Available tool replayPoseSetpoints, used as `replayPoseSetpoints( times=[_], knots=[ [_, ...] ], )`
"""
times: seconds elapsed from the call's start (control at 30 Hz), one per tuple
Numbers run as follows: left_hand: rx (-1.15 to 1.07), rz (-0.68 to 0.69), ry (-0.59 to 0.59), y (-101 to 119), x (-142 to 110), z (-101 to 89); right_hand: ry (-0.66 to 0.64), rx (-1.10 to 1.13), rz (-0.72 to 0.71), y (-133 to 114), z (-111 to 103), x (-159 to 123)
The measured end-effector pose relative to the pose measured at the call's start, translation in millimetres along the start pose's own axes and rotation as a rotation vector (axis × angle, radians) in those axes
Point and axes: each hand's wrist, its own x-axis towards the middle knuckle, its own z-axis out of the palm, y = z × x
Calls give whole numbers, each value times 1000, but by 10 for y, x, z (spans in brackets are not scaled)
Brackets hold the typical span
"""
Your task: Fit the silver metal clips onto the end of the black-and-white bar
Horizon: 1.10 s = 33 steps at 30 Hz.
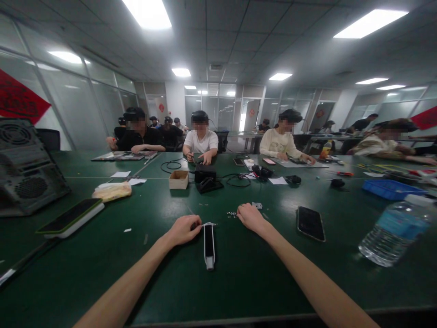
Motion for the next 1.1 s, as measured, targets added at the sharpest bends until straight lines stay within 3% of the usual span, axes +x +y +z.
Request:
replayPoseSetpoints(
  times=[0.23, 0.4, 0.8, 1.1],
  knots=[
    [15, -19, -2, 45, -24, -26, -66, 86, 18, 1, 23, 5],
    [11, -18, -4, 74, -31, -44, -21, 94, 82, -27, 4, -8],
    [10, -18, -18, 72, -26, -55, -155, 174, 182, -97, -11, 12],
    [8, -17, -21, 74, -19, -53, -111, 161, 121, -168, -13, -22]
  ],
)
